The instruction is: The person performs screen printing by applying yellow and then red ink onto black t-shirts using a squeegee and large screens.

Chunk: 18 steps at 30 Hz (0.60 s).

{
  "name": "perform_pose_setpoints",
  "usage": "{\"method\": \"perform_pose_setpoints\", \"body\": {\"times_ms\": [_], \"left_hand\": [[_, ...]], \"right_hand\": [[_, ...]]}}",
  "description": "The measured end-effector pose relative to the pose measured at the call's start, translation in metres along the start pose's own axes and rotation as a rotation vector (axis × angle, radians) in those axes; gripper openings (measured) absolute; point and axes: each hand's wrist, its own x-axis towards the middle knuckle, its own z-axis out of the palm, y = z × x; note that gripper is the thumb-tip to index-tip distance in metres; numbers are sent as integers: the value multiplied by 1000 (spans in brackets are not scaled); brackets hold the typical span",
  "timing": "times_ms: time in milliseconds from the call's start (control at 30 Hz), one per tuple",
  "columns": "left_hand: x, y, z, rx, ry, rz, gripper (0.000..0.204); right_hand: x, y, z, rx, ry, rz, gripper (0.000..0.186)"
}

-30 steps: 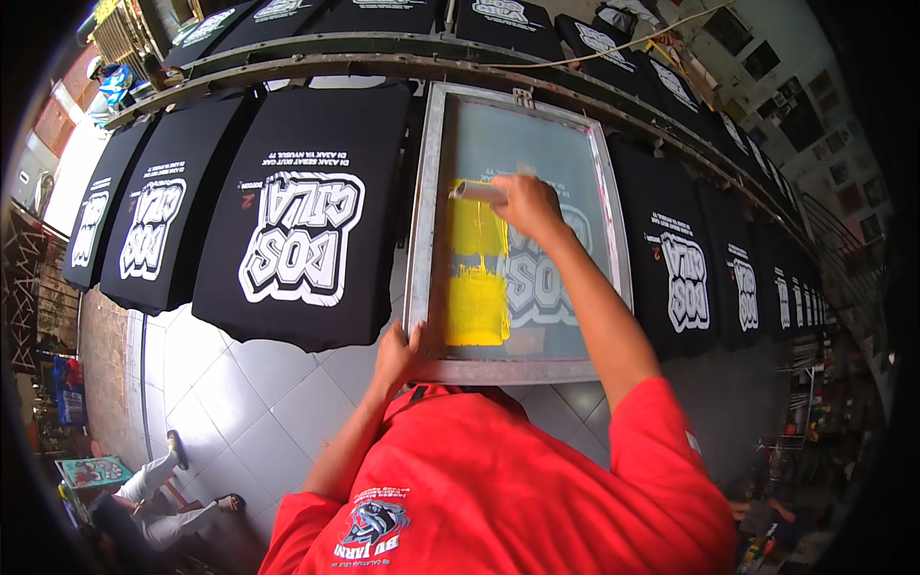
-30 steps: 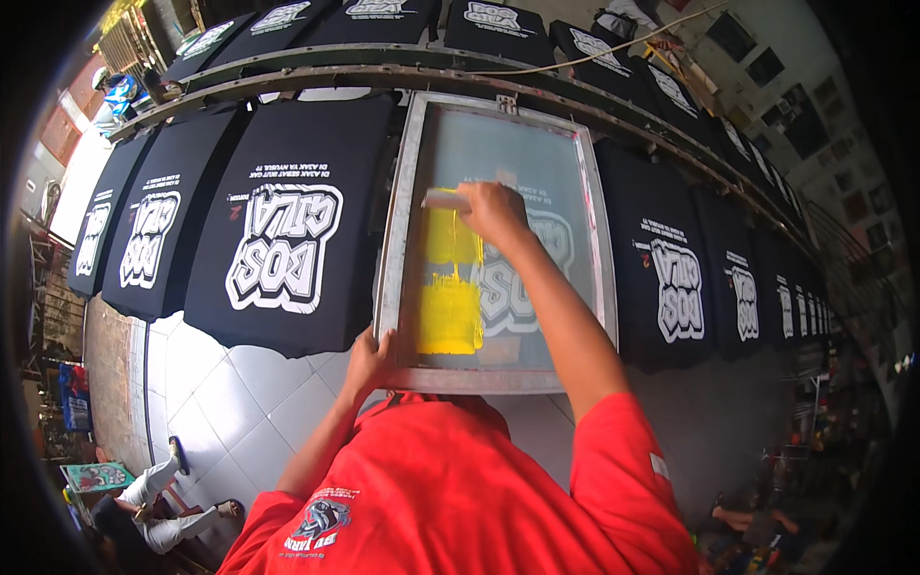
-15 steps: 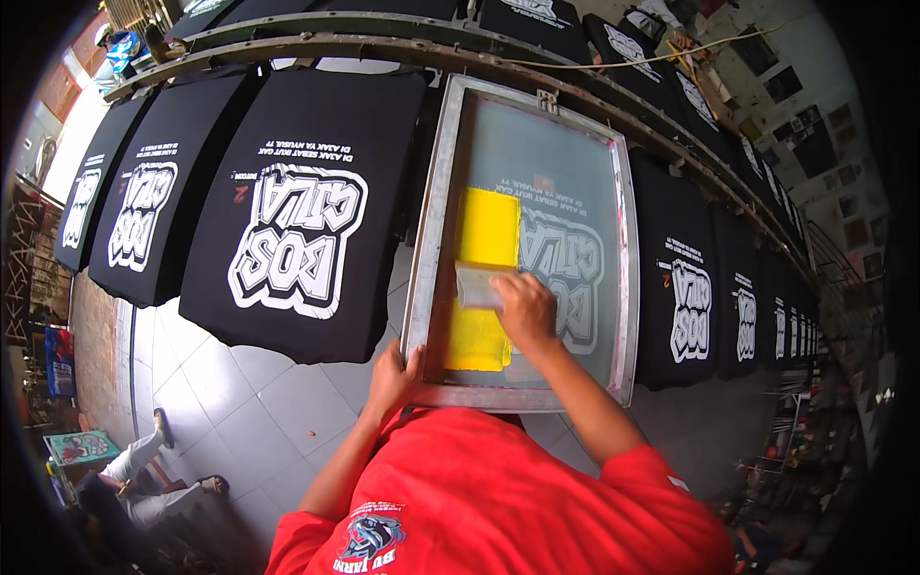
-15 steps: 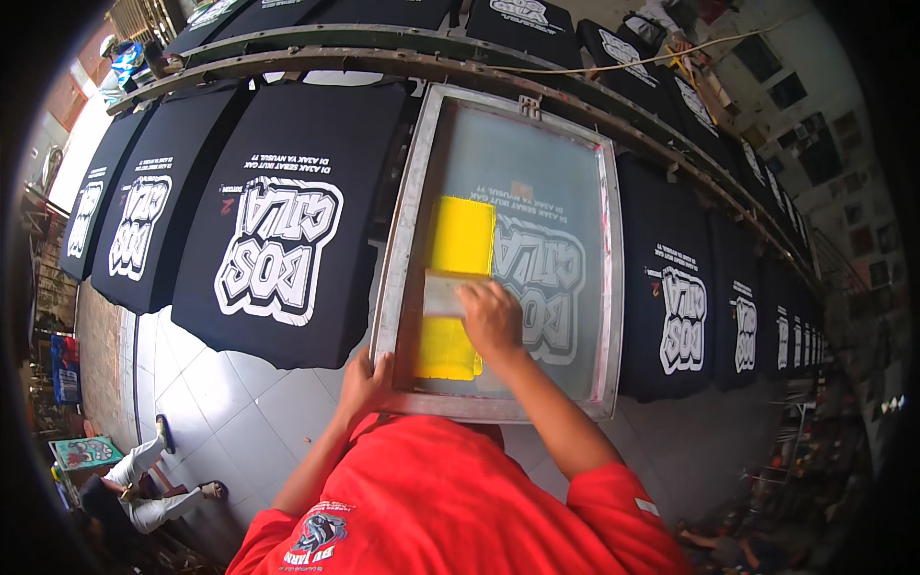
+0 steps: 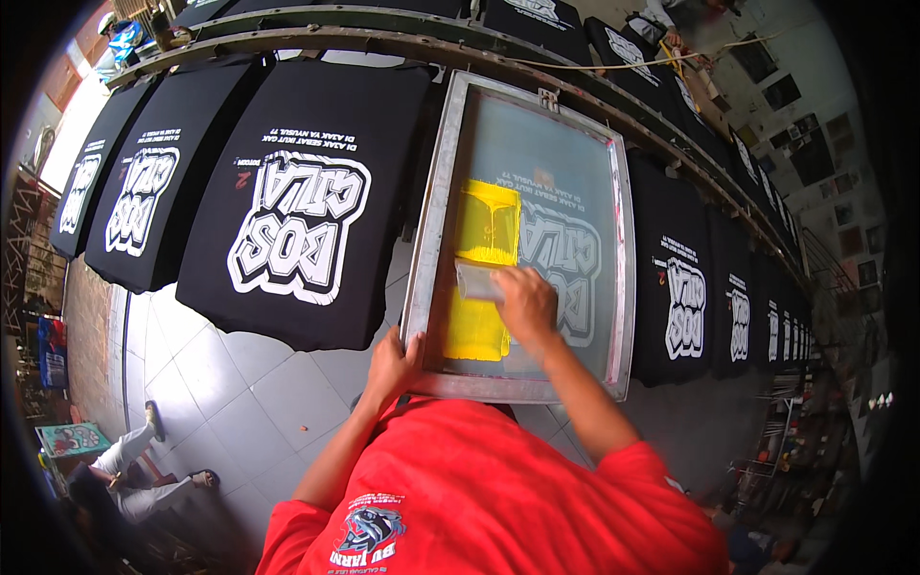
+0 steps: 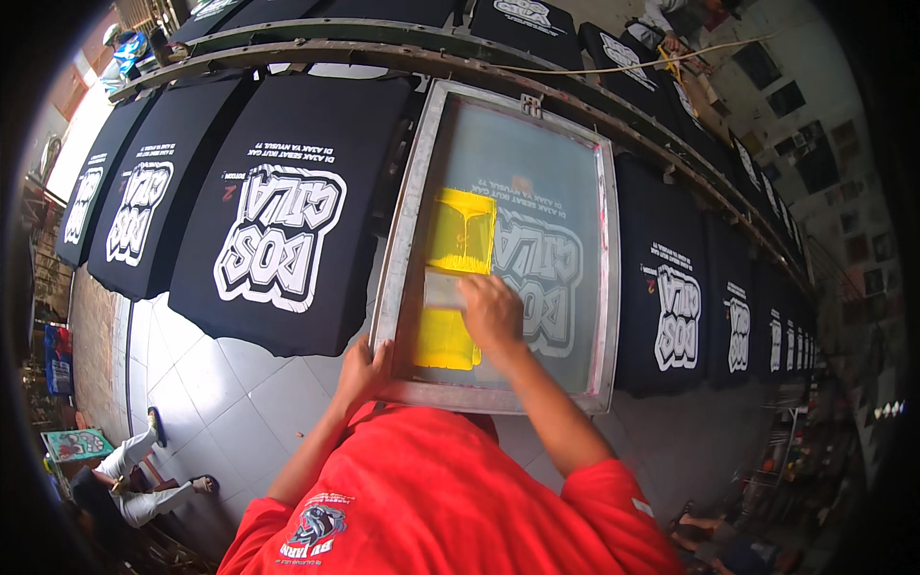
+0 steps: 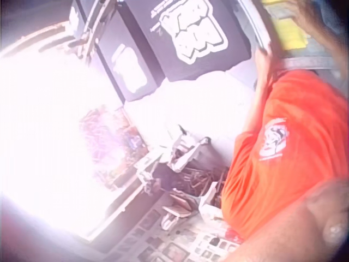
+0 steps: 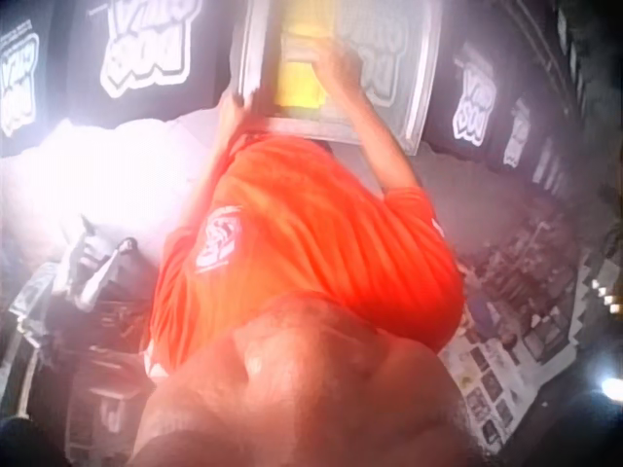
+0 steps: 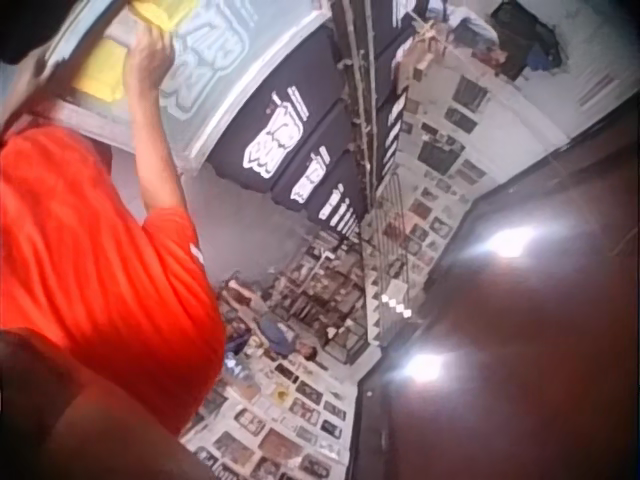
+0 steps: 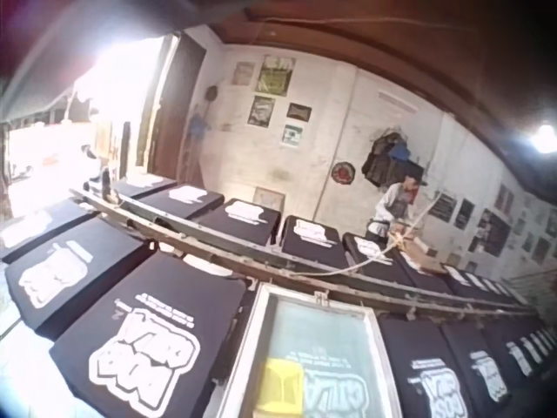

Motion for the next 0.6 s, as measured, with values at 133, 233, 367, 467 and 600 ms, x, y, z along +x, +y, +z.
{"method": "perform_pose_setpoints", "body": {"times_ms": [133,233,367,467,600], "left_hand": [[-5,0,-2,2,-17,-26,43],[-3,-7,-1,37,-26,-23,44],[0,-10,2,31,7,30,45],[5,-9,7,18,27,78,45],[6,-19,7,55,69,48,46]], "right_hand": [[7,15,28,-61,25,40,34],[70,44,38,-75,33,75,17],[132,63,0,-106,-215,116,22],[124,71,-16,-33,-63,116,25],[68,10,-49,-7,-84,166,20]]}}
